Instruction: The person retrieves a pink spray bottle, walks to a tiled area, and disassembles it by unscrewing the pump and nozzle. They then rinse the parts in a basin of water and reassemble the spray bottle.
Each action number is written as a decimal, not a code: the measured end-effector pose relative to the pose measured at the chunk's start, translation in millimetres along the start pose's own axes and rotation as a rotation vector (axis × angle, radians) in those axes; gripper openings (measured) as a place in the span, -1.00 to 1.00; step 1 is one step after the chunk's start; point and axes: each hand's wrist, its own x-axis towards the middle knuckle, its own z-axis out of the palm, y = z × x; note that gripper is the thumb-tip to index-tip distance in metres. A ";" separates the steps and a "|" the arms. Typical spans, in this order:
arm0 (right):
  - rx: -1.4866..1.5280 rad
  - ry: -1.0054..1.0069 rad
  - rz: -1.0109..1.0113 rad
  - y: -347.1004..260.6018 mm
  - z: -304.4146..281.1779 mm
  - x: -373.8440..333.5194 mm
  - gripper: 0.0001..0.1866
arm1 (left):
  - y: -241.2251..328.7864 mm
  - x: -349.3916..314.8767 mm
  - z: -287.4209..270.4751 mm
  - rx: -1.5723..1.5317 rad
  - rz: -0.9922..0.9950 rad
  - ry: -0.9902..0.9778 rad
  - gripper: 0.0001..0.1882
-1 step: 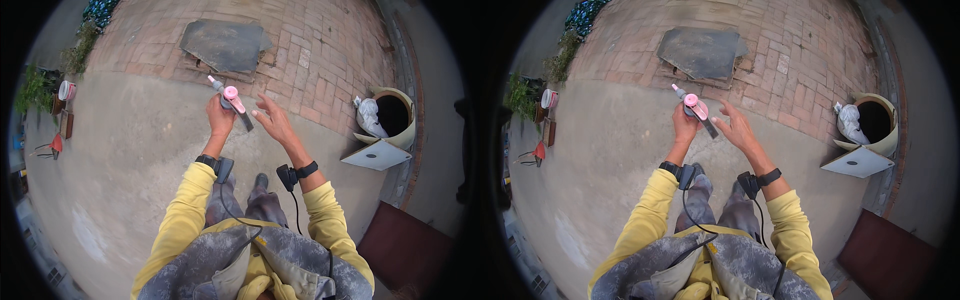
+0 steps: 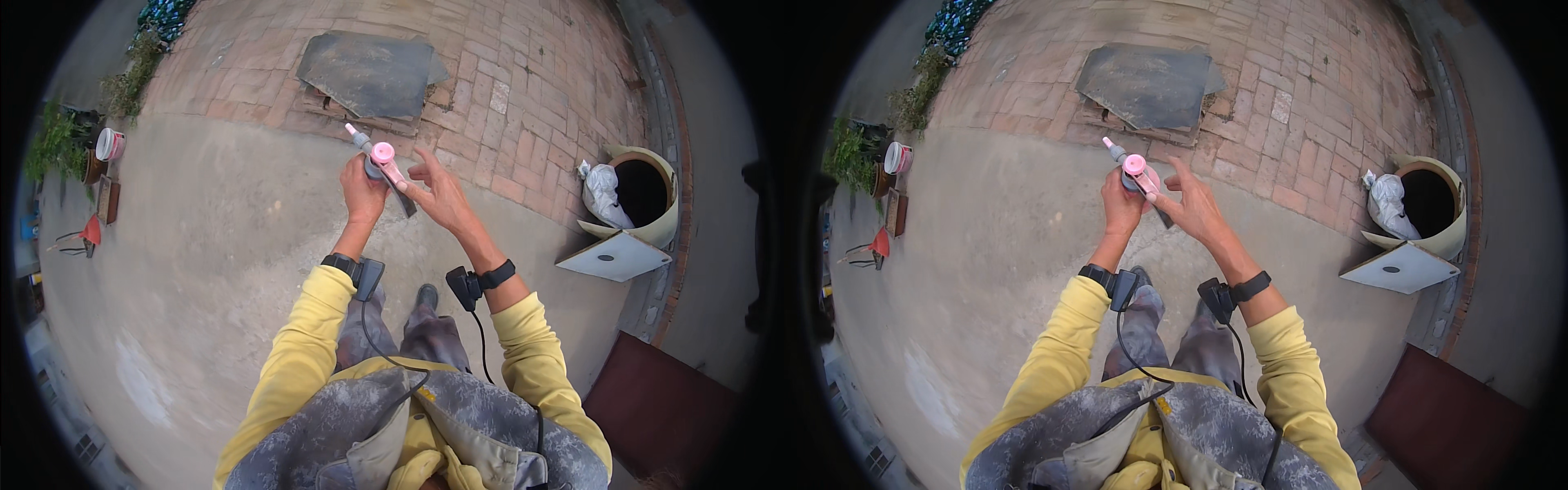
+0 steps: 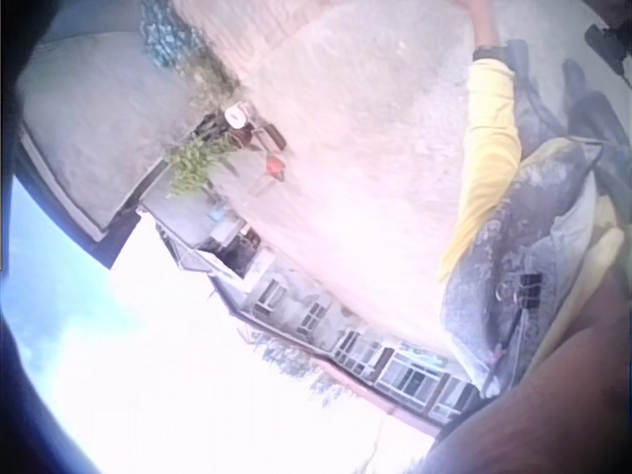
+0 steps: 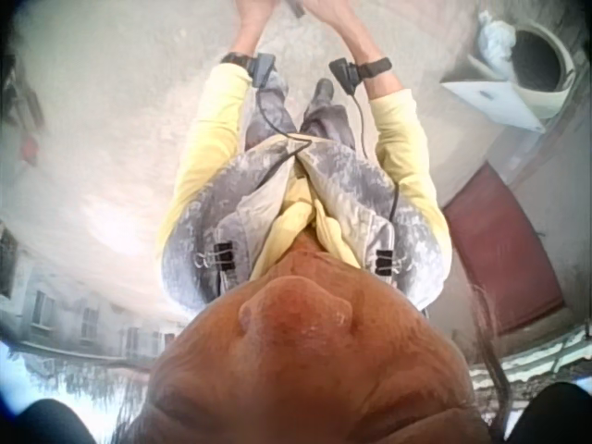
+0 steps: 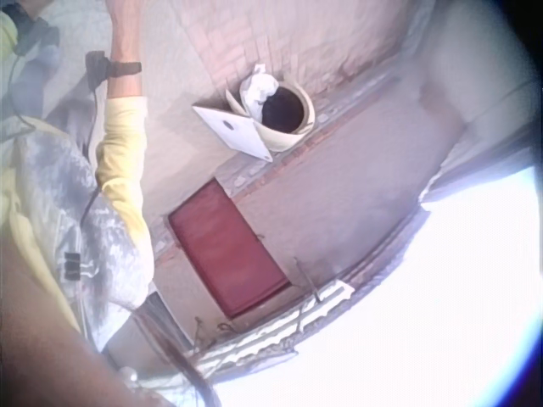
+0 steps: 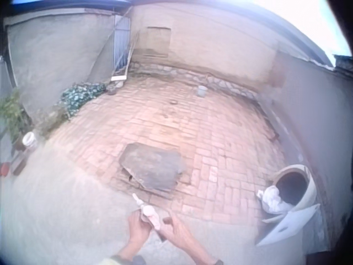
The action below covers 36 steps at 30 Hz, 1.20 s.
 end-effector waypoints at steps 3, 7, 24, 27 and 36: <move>-0.064 -0.003 -0.047 -40.0 37.2 33.6 -0.43 | -3.9 5.5 -12.2 0.101 0.023 -0.001 -0.50; -0.095 -0.030 -0.083 -53.4 54.3 50.6 -0.58 | -24.1 9.7 -34.8 -0.014 -0.012 -0.091 -0.32; -0.053 0.152 0.266 -1.4 47.4 90.1 -0.72 | -36.2 16.4 -38.4 -0.633 -0.956 -0.294 -0.29; 0.093 0.231 0.252 26.0 42.7 130.9 -0.74 | -37.9 51.5 -13.9 -0.640 -0.833 -0.316 -0.44; 0.332 0.256 0.357 108.1 0.0 341.6 -0.67 | -129.0 225.7 77.1 -0.565 -1.147 -0.101 -0.70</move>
